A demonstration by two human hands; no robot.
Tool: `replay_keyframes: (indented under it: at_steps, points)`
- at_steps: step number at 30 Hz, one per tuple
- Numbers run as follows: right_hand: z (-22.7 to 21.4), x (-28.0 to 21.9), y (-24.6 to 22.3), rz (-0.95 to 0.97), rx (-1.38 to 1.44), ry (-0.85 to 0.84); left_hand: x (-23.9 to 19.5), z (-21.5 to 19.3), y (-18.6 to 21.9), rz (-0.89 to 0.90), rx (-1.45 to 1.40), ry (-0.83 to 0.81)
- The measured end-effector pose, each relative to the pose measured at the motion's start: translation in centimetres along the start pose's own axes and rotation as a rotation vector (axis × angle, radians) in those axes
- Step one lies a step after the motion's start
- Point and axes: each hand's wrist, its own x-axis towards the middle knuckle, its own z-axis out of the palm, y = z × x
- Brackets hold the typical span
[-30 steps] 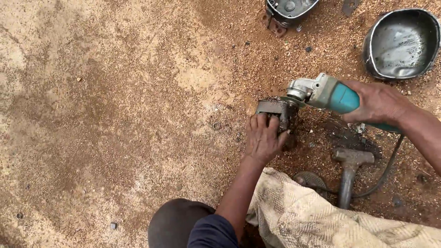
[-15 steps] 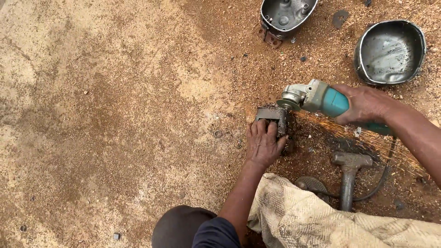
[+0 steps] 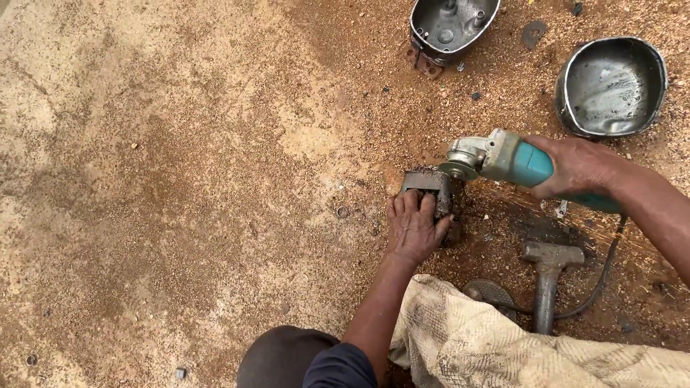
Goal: The person cuts into a motor with an angle grinder, pulls out the internal components by hand, and strikes the motor with a hammer. They then disassemble the angle grinder to remove the grinding disc and replace it with a new one.
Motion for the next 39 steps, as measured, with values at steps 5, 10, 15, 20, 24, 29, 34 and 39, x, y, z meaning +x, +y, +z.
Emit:
replay_keyframes:
  at_steps: [5, 10, 15, 20, 24, 29, 34, 39]
  points:
    - [0.0, -1.0, -0.4, 0.006, 0.028, -0.003, -0.2, 0.3, 0.3, 0.006, 0.032, -0.027]
    - [0.4, 1.0, 0.7, -0.049, -0.026, 0.017, 0.2, 0.8, -0.5, 0.012, 0.024, 0.002]
    - [0.9, 0.0, 0.6, 0.005, 0.086, -0.051, -0.2, 1.2, -0.4, 0.001, -0.002, -0.038]
    - [1.3, 1.6, 0.7, -0.012, 0.070, -0.045, 0.0, 0.8, -0.7, 0.011, 0.039, -0.006]
    - [1.5, 1.6, 1.2, -0.009, 0.047, -0.051, 0.1, 0.7, -0.5, 0.012, 0.042, -0.020]
    - [1.7, 1.5, 1.0, 0.054, 0.025, -0.043, 0.2, 1.0, -0.7, 0.047, 0.086, 0.056]
    - [2.8, 2.5, 2.2, 0.001, -0.074, 0.006, 0.2, 1.2, -0.6, 0.019, 0.068, -0.005]
    - [3.9, 3.4, 3.4, -0.023, -0.116, 0.059, 0.3, 1.0, -0.6, 0.015, 0.075, 0.006]
